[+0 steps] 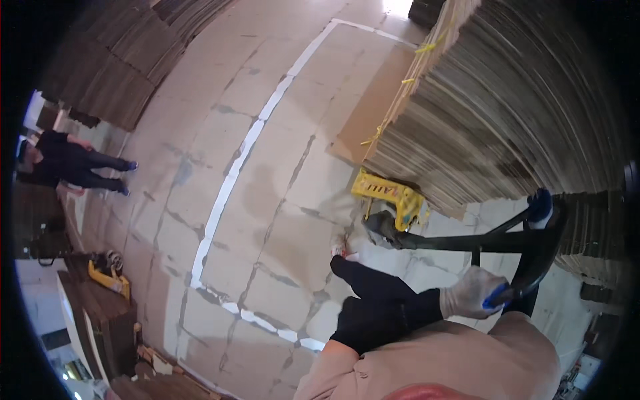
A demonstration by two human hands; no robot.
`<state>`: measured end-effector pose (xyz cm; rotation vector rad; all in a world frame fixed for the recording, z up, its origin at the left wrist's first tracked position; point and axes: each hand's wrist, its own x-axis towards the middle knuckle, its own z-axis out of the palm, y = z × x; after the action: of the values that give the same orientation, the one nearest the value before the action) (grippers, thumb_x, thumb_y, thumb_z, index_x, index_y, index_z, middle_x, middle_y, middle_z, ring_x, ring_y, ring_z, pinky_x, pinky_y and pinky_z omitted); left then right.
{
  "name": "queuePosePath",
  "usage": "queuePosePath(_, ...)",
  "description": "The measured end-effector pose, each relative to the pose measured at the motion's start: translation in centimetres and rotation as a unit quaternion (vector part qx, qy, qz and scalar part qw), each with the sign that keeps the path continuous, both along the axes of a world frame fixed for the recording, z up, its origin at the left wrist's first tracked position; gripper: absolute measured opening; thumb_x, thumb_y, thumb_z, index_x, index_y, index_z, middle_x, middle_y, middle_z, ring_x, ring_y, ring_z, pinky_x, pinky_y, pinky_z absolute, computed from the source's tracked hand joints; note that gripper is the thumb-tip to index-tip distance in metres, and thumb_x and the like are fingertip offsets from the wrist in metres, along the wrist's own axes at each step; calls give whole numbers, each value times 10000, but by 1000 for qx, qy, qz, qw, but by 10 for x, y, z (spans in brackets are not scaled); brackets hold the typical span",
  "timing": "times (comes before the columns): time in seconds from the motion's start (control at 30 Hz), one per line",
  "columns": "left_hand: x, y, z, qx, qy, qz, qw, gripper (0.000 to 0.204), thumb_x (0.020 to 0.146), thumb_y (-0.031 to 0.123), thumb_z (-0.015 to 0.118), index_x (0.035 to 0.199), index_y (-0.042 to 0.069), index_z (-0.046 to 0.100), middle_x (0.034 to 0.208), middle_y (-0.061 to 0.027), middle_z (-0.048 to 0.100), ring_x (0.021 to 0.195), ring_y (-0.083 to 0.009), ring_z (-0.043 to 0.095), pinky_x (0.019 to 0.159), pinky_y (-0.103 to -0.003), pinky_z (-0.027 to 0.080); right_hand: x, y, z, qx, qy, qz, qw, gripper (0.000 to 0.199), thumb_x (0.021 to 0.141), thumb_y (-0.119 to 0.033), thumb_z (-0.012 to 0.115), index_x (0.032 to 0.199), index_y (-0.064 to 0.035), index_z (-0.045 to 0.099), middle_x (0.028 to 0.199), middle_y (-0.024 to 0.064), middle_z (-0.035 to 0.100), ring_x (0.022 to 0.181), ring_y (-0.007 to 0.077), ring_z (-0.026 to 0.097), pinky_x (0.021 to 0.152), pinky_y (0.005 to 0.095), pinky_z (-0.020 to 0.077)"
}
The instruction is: Transporting stacks of corrugated cardboard sheets using a manual pallet jack.
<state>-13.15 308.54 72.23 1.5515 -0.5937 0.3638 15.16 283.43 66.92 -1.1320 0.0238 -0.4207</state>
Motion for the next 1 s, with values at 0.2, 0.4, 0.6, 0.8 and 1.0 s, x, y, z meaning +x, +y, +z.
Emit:
queuePosePath(0.2, 57, 75, 24, -5, -55, 27, 998, 186, 707, 237, 681, 729, 111, 547, 578, -96, 544, 531, -322, 561, 496, -409, 432, 6, 36, -6, -63, 4, -62, 996, 431, 912, -475, 479, 1094, -88, 536, 907, 69, 613, 755, 220, 585, 715, 376, 490)
queuePosePath(0.4, 96, 163, 40, 1, 49, -83, 995, 184, 678, 224, 709, 736, 90, 597, 613, -103, 580, 546, -319, 580, 504, -375, 455, -33, 37, -17, -122, 5, -141, 982, 395, 931, -423, 468, 1096, -71, 539, 922, 76, 612, 766, 225, 584, 741, 382, 497)
queuePosePath(0.6, 170, 241, 50, -67, 85, 12, 994, 197, 651, 152, 728, 773, 33, 629, 613, -138, 578, 539, -257, 584, 539, -334, 458, -106, 34, -42, -130, -14, -163, 978, 362, 941, -340, 477, 1161, -55, 519, 1055, 97, 594, 903, 243, 576, 838, 407, 484)
queuePosePath(0.8, 219, 223, 43, -84, 107, 58, 989, 176, 682, -26, 621, 850, 24, 627, 754, -58, 626, 704, -114, 577, 660, -273, 477, -167, 107, -20, 40, 20, -264, 963, 232, 895, -141, 487, 1093, -41, 552, 930, 86, 636, 765, 187, 629, 657, 321, 527)
queuePosePath(1.0, 247, 185, 47, -121, 215, 33, 969, 256, 782, -83, 497, 979, 50, 592, 834, -64, 609, 556, -117, 535, 471, -229, 438, -154, 139, 15, 53, -3, -381, 923, 253, 755, 24, 492, 986, 0, 593, 764, 51, 600, 651, 136, 600, 564, 271, 507)
